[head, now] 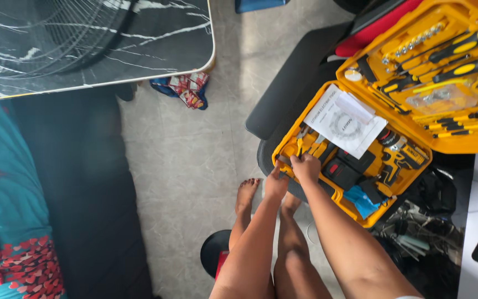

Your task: The person disassembles a standing fan by removing the front grille, fan blades, and rear grille. They then retrieve a yellow toolbox, open it, and use pliers to work on the fan motor housing.

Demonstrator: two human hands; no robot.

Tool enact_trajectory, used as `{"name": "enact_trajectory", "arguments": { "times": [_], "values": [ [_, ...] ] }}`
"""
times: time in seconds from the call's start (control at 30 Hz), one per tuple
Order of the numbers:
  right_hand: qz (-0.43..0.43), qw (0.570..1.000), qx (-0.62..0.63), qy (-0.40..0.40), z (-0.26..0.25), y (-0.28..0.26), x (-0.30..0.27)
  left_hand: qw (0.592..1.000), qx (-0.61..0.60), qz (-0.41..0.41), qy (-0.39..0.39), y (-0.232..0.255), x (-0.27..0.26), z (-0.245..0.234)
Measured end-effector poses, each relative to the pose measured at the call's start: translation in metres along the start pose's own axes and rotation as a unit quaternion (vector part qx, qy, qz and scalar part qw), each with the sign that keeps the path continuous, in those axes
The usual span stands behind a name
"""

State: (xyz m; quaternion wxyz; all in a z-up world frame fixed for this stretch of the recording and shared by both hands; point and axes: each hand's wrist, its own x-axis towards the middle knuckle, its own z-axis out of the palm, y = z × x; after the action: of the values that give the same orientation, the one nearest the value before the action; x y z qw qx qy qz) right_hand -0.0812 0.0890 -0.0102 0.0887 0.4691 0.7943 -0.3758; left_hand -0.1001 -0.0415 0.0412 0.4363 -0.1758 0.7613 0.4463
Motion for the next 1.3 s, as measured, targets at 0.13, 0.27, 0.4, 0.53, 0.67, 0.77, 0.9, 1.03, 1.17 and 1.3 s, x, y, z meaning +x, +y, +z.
{"name": "enact_trajectory", "arguments": {
  "times": [0.13,0.27,0.4,0.53,0.67,0.77,0.9,1.03,1.17,1.3],
  "values": [
    [-0.061,0.993,-0.100,0.032,0.006,0.001,0.014,0.999,-0.039,-0.007,0.001,-0.003,0.005,0.003],
    [-0.059,0.990,-0.109,0.065,0.018,0.008,0.016,0.993,-0.111,0.019,-0.016,-0.019,0.013,0.010],
    [0.215,0.938,0.264,-0.065,0.017,-0.002,0.013,0.984,-0.175,0.024,-0.019,-0.029,0.024,0.018],
    [0.233,0.923,0.287,-0.106,0.001,-0.014,0.010,0.989,-0.140,-0.035,-0.021,-0.037,0.030,0.016],
    [0.182,0.969,-0.071,-0.149,-0.013,-0.020,0.024,0.991,-0.134,0.007,-0.014,-0.033,0.028,0.017],
    [0.213,0.964,0.017,-0.155,-0.007,-0.014,0.036,0.996,-0.082,-0.015,0.002,-0.025,0.025,0.010],
    [0.297,0.907,0.199,-0.224,-0.007,0.012,0.050,0.997,-0.060,-0.051,0.009,-0.015,0.024,0.001],
    [0.281,0.895,0.275,-0.212,0.003,0.018,0.043,0.999,-0.045,-0.007,0.014,-0.023,0.028,-0.003],
    [0.207,0.947,0.156,-0.189,-0.007,0.001,0.034,1.000,-0.010,-0.007,0.025,-0.032,0.037,0.000],
    [0.158,0.945,-0.218,-0.185,-0.024,-0.026,0.031,0.998,0.010,0.016,0.055,-0.036,0.043,0.004]
  ]
}}
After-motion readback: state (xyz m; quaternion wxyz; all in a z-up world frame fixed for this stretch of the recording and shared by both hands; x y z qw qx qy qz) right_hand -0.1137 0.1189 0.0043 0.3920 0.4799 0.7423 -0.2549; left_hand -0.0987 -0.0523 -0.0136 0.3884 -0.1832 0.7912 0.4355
